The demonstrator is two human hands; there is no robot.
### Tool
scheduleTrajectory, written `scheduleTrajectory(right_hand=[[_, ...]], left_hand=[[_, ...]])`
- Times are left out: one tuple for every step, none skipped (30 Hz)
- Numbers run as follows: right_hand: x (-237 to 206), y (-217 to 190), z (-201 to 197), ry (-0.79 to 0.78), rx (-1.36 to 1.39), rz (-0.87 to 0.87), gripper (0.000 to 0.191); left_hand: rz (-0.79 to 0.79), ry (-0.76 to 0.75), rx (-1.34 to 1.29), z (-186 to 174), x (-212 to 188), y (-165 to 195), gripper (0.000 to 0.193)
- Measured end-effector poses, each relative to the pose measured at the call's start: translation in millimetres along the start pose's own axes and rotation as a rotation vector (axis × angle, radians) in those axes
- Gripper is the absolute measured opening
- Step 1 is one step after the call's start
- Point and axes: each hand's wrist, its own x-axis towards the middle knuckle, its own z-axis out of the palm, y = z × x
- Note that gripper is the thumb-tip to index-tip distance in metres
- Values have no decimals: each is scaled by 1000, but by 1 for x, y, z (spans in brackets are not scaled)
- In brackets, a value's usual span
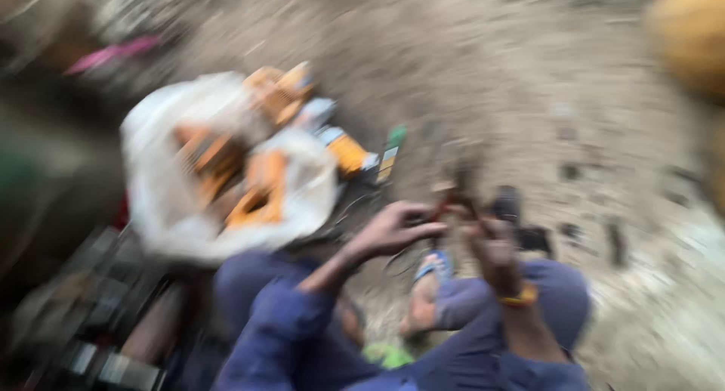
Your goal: The person sits on the ground and uses pliers to bend a short piece of wire into a loop. The person repeatedly adjusts the wire's position in the pliers and bends it further to form a small loop.
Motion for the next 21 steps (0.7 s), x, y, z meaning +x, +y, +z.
scheduleTrajectory(right_hand=[[3,2,2,-65,240,-166,50],[11,3,5,-116,479,-327,52],[15,3,9,-123,569,-262,52],[14,1,9,-108,650,-194,52],[16,-1,10,-82,726,-131,53],[21,-3,12,-65,616,-150,29],[22,-7,14,-48,507,-167,16],[23,-8,15,-27,401,-185,31],[21,-12,19,-20,408,-183,22],[19,-13,20,-7,416,-185,24],[15,-17,23,5,421,-188,35],[14,-17,23,3,393,-201,35],[12,-19,24,3,363,-209,35],[10,-21,23,4,334,-214,35],[9,-21,23,1,370,-183,30],[9,-20,24,-1,405,-152,26],[9,-19,24,0,441,-124,25],[7,-17,23,11,402,-102,26],[6,-15,21,20,363,-78,30],[5,-12,19,26,324,-52,36],[2,-10,16,71,212,-95,41]], left_hand=[[-30,-39,-155,2,7,-2,35],[8,-39,-209,5,10,-3,36],[58,-58,-266,10,15,-3,38],[22,-30,-251,16,19,-3,39],[-8,-16,-231,22,23,-2,42],[-35,-5,-210,23,25,-2,47],[-49,25,-151,23,25,-2,44],[-66,51,-91,21,26,-3,43],[-83,67,-25,16,24,-3,44],[-154,130,33,11,23,-6,41],[-223,192,89,2,20,-5,40],[-294,252,142,-5,22,-9,41],[-263,356,36,-12,22,-12,35],[-235,458,-72,-17,20,-14,30],[-157,510,-120,-20,20,-14,27],[-79,560,-170,-22,20,-15,24],[2,605,-219,-23,20,-16,24],[114,631,-76,-23,19,-17,20],[226,654,65,-24,16,-16,17],[336,673,205,-25,12,-14,15],[240,658,105,-28,8,-11,19]])
